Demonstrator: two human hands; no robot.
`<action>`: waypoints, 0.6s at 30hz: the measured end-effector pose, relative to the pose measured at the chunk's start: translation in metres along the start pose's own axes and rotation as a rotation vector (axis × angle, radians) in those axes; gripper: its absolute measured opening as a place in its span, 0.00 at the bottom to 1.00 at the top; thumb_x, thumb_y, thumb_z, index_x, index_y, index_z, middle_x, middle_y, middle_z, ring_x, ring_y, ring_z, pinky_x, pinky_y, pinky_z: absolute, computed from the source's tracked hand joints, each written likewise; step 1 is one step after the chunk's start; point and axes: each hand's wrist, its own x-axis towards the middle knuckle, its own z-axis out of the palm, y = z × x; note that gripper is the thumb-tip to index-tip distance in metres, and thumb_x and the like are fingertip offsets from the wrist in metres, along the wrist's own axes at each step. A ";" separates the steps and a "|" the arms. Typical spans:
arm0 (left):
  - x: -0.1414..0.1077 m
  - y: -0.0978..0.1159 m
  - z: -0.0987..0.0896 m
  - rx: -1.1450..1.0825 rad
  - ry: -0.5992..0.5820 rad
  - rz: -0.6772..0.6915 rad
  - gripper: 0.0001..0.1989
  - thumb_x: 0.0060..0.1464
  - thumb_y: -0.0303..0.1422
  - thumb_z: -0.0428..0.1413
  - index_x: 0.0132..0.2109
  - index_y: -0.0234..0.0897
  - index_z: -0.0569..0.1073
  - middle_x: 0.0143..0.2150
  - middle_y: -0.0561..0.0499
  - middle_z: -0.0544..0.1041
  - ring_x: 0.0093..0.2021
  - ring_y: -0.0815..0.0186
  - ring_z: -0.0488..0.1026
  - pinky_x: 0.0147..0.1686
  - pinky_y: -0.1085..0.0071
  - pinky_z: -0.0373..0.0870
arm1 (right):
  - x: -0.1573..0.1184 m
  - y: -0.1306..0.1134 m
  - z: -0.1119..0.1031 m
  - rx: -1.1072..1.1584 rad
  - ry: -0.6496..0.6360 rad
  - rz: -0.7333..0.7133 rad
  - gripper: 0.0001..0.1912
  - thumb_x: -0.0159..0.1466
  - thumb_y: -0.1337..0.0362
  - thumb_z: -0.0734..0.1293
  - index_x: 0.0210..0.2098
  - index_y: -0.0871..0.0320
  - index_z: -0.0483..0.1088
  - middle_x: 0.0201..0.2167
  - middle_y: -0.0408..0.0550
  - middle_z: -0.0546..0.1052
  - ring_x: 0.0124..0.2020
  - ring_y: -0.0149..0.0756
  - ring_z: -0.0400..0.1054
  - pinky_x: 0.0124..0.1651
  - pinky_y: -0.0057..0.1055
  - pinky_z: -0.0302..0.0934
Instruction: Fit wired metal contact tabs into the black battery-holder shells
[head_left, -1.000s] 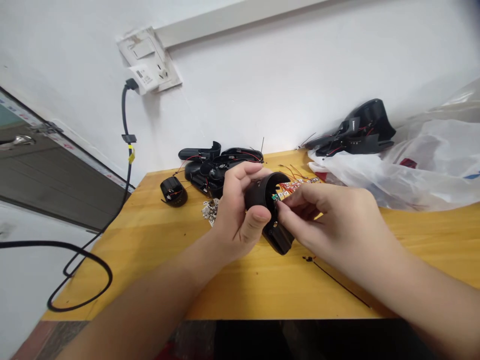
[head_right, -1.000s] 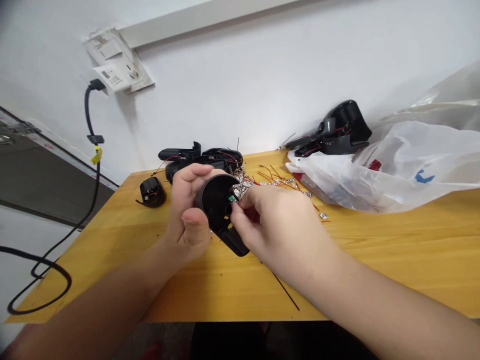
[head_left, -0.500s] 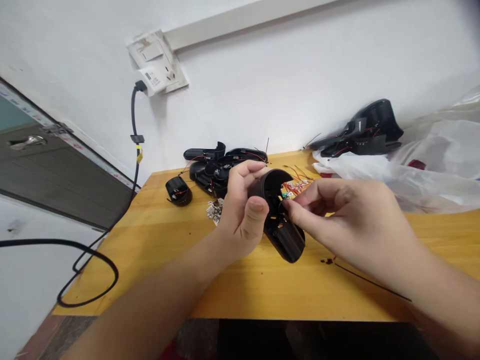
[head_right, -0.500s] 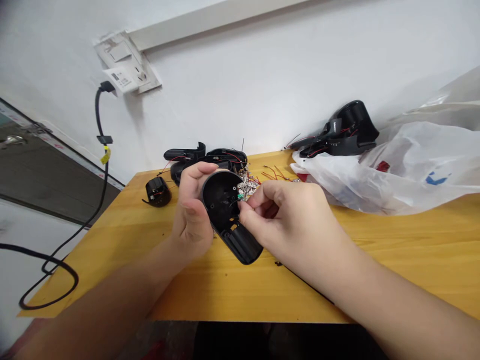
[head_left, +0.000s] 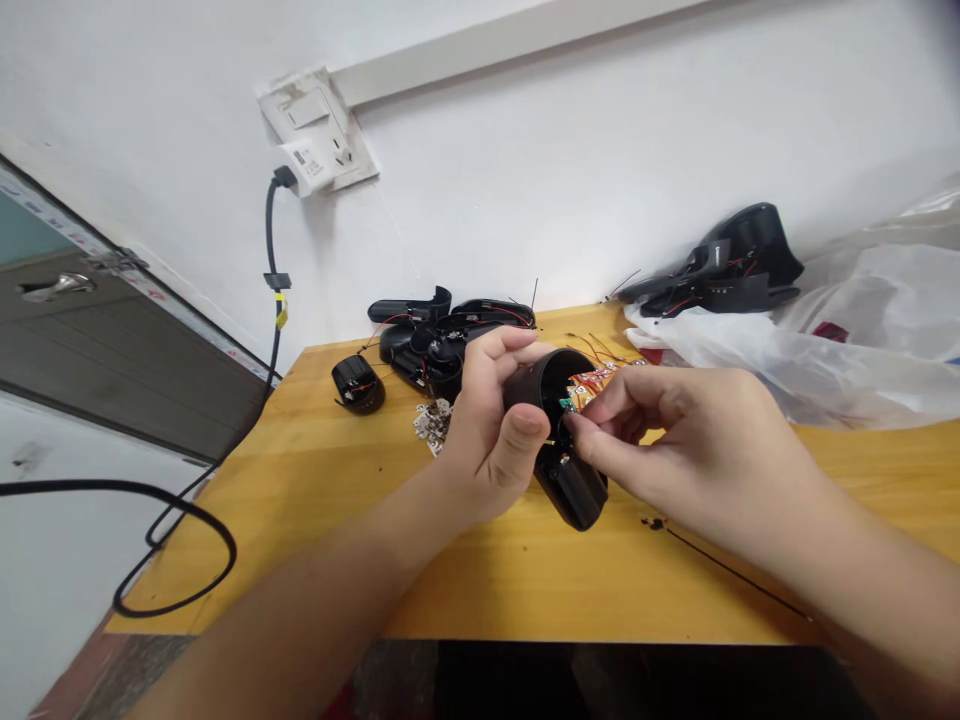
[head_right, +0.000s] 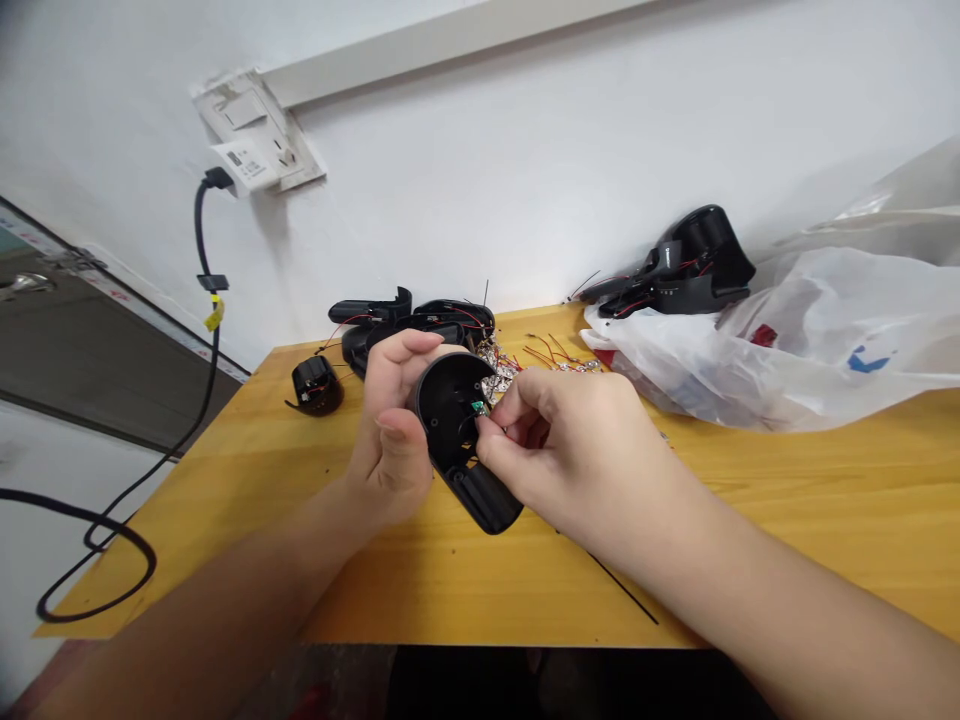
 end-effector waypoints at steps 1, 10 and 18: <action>0.000 0.000 0.000 0.001 0.001 0.002 0.26 0.68 0.52 0.46 0.62 0.40 0.57 0.53 0.41 0.73 0.51 0.60 0.75 0.51 0.60 0.73 | 0.000 0.000 0.000 -0.001 0.000 0.002 0.09 0.60 0.64 0.69 0.23 0.57 0.72 0.20 0.42 0.76 0.18 0.29 0.68 0.20 0.24 0.60; 0.000 0.000 0.001 -0.019 -0.014 0.024 0.26 0.69 0.52 0.46 0.62 0.40 0.56 0.55 0.42 0.74 0.52 0.62 0.74 0.52 0.61 0.72 | 0.001 -0.001 -0.001 0.049 -0.036 0.040 0.10 0.59 0.64 0.69 0.22 0.57 0.70 0.18 0.40 0.74 0.17 0.28 0.66 0.20 0.23 0.58; 0.000 0.002 0.003 0.003 -0.003 0.016 0.26 0.68 0.52 0.47 0.61 0.39 0.56 0.55 0.41 0.74 0.52 0.60 0.75 0.53 0.57 0.72 | 0.002 -0.002 0.000 0.049 -0.023 0.057 0.08 0.56 0.67 0.69 0.21 0.57 0.69 0.17 0.40 0.73 0.17 0.28 0.65 0.19 0.23 0.57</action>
